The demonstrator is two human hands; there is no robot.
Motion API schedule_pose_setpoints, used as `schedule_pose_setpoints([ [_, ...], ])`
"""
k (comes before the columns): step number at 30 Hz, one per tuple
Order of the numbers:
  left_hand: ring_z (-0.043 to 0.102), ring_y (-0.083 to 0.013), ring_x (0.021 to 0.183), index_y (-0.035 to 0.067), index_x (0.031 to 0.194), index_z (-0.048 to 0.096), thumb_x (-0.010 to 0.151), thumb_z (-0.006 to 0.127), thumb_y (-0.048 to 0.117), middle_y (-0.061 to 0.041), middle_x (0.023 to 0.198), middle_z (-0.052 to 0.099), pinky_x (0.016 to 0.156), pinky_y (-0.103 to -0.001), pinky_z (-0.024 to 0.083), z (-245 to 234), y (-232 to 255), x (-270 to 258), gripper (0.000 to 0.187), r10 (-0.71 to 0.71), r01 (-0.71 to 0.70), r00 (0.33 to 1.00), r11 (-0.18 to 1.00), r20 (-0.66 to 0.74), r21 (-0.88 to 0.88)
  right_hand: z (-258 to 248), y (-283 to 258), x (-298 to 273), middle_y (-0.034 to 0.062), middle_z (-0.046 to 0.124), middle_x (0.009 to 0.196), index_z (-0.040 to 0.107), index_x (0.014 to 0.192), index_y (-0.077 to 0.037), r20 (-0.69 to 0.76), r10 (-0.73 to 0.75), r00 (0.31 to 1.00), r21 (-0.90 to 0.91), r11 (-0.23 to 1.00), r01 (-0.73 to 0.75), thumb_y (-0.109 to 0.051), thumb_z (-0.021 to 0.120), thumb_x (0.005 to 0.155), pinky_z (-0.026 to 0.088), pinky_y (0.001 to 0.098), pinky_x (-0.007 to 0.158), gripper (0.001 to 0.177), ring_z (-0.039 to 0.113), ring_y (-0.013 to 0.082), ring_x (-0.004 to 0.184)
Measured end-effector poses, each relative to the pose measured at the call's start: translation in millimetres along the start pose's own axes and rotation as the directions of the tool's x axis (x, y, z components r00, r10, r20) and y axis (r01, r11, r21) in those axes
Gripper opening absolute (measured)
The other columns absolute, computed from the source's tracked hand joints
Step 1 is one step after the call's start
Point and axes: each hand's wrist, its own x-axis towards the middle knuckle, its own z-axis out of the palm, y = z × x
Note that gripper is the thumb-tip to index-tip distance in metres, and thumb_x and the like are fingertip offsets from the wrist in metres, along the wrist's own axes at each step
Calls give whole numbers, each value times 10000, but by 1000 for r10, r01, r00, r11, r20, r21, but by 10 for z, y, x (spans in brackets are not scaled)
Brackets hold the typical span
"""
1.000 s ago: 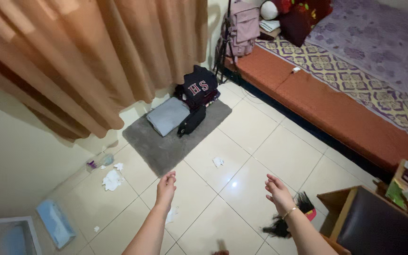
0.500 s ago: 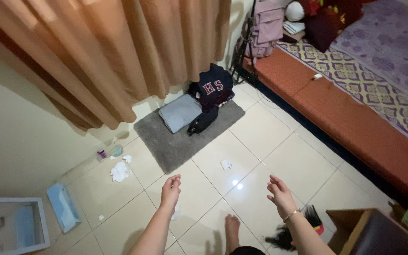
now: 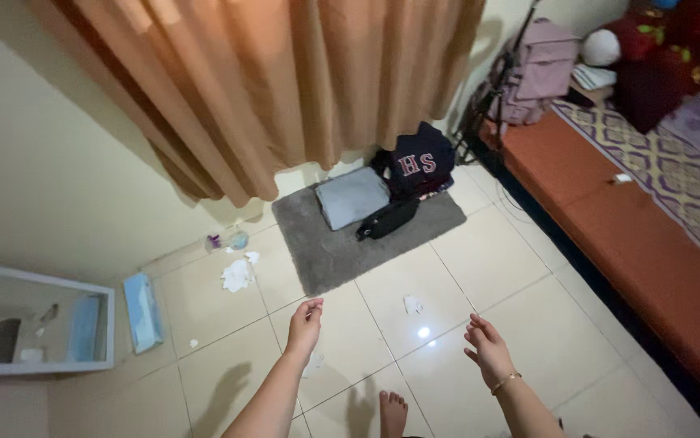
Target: The person tidies a cluttered bedroom. They fold and arrange clothes and a bag on a floor mat, carry a red and gray box to the vanity, pick up a small item from the floor, and sweep scattered paper debris across the tiled floor with a feather duster.
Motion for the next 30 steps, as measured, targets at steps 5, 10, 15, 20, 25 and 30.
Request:
schedule_pose_setpoints([
  [5, 610, -112, 907, 124, 1217, 698, 1009, 574, 244, -2, 1069, 712, 789, -296, 518, -62, 8, 54, 270, 7, -9, 997, 1000, -79, -24, 190, -219, 333, 49, 547, 1435, 540, 1472, -192, 53, 14, 999, -75, 997, -10, -244, 536, 987, 497, 448, 1026, 487, 555, 225, 1308],
  [10, 578, -128, 828, 119, 1223, 707, 1014, 578, 243, -17, 1031, 719, 755, -292, 509, -120, 99, 93, 276, -30, 27, 988, 999, -154, -23, 404, -508, 577, 51, 559, 1433, 527, 1477, -188, 128, -3, 992, -130, 991, 20, -247, 549, 985, 483, 457, 1038, 496, 545, 234, 1329],
  [15, 576, -101, 823, 126, 1236, 693, 1015, 560, 249, 7, 1060, 716, 739, -283, 503, -200, 75, 163, 285, -80, 66, 978, 995, -192, -77, 622, -747, 733, 15, 532, 1453, 531, 1470, -189, 159, -12, 987, -187, 981, 42, -255, 577, 973, 481, 458, 1057, 504, 537, 234, 1340],
  [20, 581, -120, 840, 111, 1233, 698, 1012, 571, 250, -11, 1096, 729, 730, -295, 494, -368, -1, 282, 290, -87, 52, 969, 987, -233, -154, 927, -891, 909, 31, 538, 1458, 545, 1468, -194, 196, -11, 981, -214, 975, 54, -248, 562, 975, 489, 461, 1059, 497, 539, 241, 1344],
  [25, 615, -114, 944, 113, 1218, 698, 1021, 570, 285, -5, 1125, 716, 778, -280, 495, -609, -18, 445, 291, -134, 92, 956, 982, -261, -168, 1324, -966, 1105, 63, 581, 1428, 554, 1457, -184, 250, -7, 968, -240, 968, 69, -241, 553, 982, 486, 473, 1053, 479, 548, 247, 1337],
  [30, 650, -131, 1054, 108, 1214, 688, 1006, 575, 256, -12, 1176, 725, 823, -305, 515, -927, -56, 809, 279, -89, 31, 955, 979, -284, -201, 1946, -1065, 1298, 38, 578, 1422, 566, 1447, -179, 287, -7, 958, -286, 954, 92, -239, 578, 969, 494, 469, 1053, 481, 551, 244, 1329],
])
